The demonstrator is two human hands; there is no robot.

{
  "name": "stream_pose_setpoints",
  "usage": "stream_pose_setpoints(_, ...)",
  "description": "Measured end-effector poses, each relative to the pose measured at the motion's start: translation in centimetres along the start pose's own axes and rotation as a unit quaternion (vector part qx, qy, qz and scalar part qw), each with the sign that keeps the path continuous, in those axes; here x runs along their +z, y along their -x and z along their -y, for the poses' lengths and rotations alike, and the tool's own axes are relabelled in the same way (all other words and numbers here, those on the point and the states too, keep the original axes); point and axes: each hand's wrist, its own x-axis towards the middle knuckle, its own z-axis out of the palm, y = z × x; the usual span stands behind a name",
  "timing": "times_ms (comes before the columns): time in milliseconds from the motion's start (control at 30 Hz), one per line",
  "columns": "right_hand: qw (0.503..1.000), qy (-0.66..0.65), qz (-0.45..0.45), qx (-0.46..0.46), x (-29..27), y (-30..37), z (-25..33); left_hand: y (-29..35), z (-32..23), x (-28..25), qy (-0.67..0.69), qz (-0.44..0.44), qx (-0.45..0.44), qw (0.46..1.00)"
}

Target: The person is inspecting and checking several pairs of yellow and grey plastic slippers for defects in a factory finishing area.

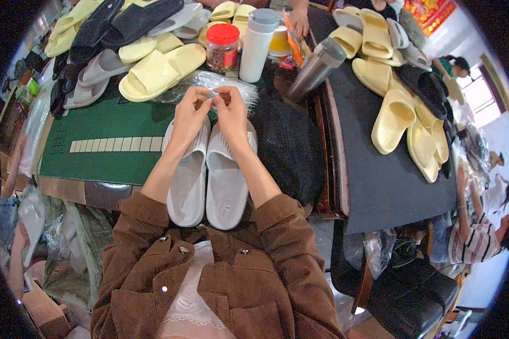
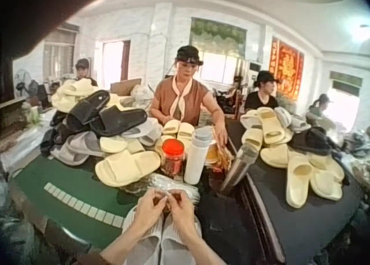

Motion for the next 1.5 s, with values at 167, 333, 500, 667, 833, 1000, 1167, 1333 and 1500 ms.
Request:
stream_pose_setpoints(167, 0.999, 0.02, 0.04, -0.007, 0.0, 0.0, 0.0, -0.1, 0.2, -0.3, 0.023, 0.009, 0.033, 0.999)
stream_pose_setpoints(333, 1.0, -0.016, 0.009, 0.0, -0.1, -0.2, -0.4, 0.0, -0.1, 0.0, 0.039, 0.013, 0.014, 0.999)
stream_pose_setpoints(500, 0.999, -0.044, -0.015, -0.003, -0.3, 0.0, 0.4, -0.1, 0.0, -0.2, 0.011, 0.02, 0.004, 1.0)
stream_pose_setpoints(667, 0.999, -0.031, -0.037, -0.003, -0.1, 0.3, 1.4, 0.0, 0.3, -0.2, 0.014, -0.021, 0.047, 0.999)
stream_pose_setpoints(833, 0.997, -0.071, -0.01, 0.018, -0.4, 0.3, 1.2, 0.0, 0.2, 0.0, 0.007, -0.03, 0.053, 0.998)
stream_pose_setpoints(1000, 0.999, -0.001, 0.028, 0.032, 0.2, 0.0, -0.1, -0.2, 0.3, -0.1, 0.044, -0.064, 0.063, 0.995)
stream_pose_setpoints(1167, 0.996, 0.016, 0.054, -0.071, -0.3, -0.6, -1.6, -0.2, 0.3, 0.4, 0.021, 0.002, 0.062, 0.998)
stream_pose_setpoints(1333, 0.999, -0.051, -0.006, -0.003, -0.2, 0.2, 0.8, -0.3, 0.9, 0.1, -0.02, -0.005, 0.05, 0.999)
stream_pose_setpoints(1500, 0.977, -0.211, 0.022, -0.015, -0.2, 0.4, 3.0, -0.2, 0.9, 0.1, -0.083, -0.011, 0.077, 0.994)
